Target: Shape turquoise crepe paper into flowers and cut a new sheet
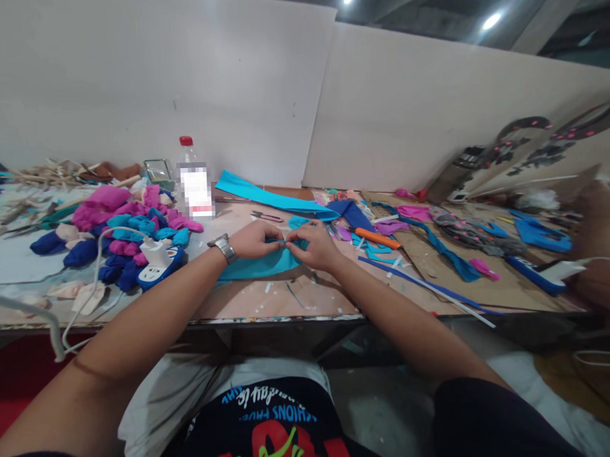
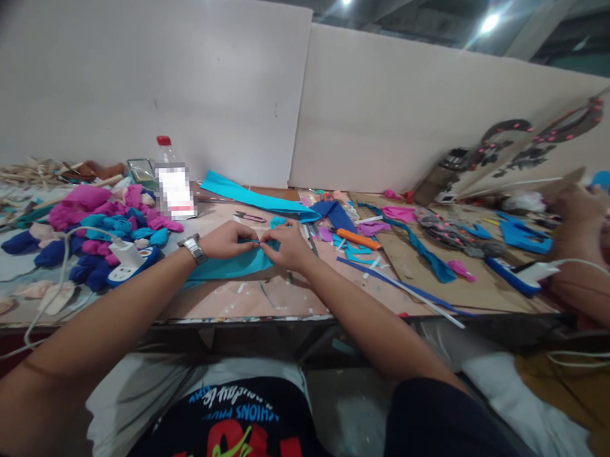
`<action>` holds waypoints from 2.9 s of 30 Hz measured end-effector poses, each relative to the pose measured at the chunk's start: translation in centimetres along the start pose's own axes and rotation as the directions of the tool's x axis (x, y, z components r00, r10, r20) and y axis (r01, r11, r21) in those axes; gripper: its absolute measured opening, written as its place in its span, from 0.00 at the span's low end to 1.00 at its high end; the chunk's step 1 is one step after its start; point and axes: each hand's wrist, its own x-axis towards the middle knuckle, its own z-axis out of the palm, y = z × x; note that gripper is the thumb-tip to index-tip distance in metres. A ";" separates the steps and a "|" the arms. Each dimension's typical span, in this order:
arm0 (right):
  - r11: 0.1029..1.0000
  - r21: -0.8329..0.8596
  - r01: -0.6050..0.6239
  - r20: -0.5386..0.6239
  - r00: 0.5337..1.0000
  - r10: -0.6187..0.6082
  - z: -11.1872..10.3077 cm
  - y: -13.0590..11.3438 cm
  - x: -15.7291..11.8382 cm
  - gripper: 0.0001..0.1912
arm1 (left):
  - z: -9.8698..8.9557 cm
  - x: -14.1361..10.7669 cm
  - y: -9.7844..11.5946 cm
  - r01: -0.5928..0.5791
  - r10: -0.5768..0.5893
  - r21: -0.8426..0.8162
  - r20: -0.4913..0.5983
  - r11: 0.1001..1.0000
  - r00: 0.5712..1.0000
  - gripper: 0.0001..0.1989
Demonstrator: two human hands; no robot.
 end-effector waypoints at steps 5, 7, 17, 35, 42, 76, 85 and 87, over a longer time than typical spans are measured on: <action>1.000 -0.007 0.030 0.016 0.999 -0.030 0.1 -0.2 -0.1 0.03 | 0.1 -0.1 0.4 0.024 -0.024 0.042 -0.008 0.999 1.000 0.14; 0.999 -0.009 0.033 0.021 0.999 -0.033 0.1 -0.3 -0.1 0.03 | 0.3 -0.1 0.5 0.012 -0.010 0.061 -0.028 0.998 1.000 0.14; 1.000 -0.026 -0.006 0.022 1.000 0.007 0.0 -0.3 0.1 0.03 | 0.1 0.0 0.0 0.022 -0.005 0.176 -0.099 0.984 0.995 0.11; 1.000 -0.005 -0.024 0.032 0.999 0.024 -0.1 -0.4 0.0 0.03 | -0.3 -0.1 -0.6 0.029 -0.030 0.035 0.042 0.999 0.999 0.12; 0.999 0.029 0.016 0.013 1.000 -0.016 -0.1 -0.5 0.1 0.04 | 0.0 0.0 -0.4 0.054 -0.051 -0.038 0.065 0.998 0.997 0.14; 0.998 -0.012 0.054 0.017 0.998 -0.053 -0.2 -0.3 -0.1 0.05 | -0.4 0.3 -1.1 0.146 -0.130 -0.209 0.090 0.967 0.987 0.16; 0.999 -0.036 -0.008 0.014 1.000 0.009 -0.1 -0.5 0.0 0.03 | -0.3 0.3 -0.6 0.129 -0.129 -0.074 -0.006 0.989 0.992 0.15; 0.999 -0.039 -0.023 0.023 0.999 0.023 -0.1 -0.5 0.0 0.03 | -0.3 0.3 -0.4 0.110 -0.111 -0.046 -0.025 0.993 0.993 0.14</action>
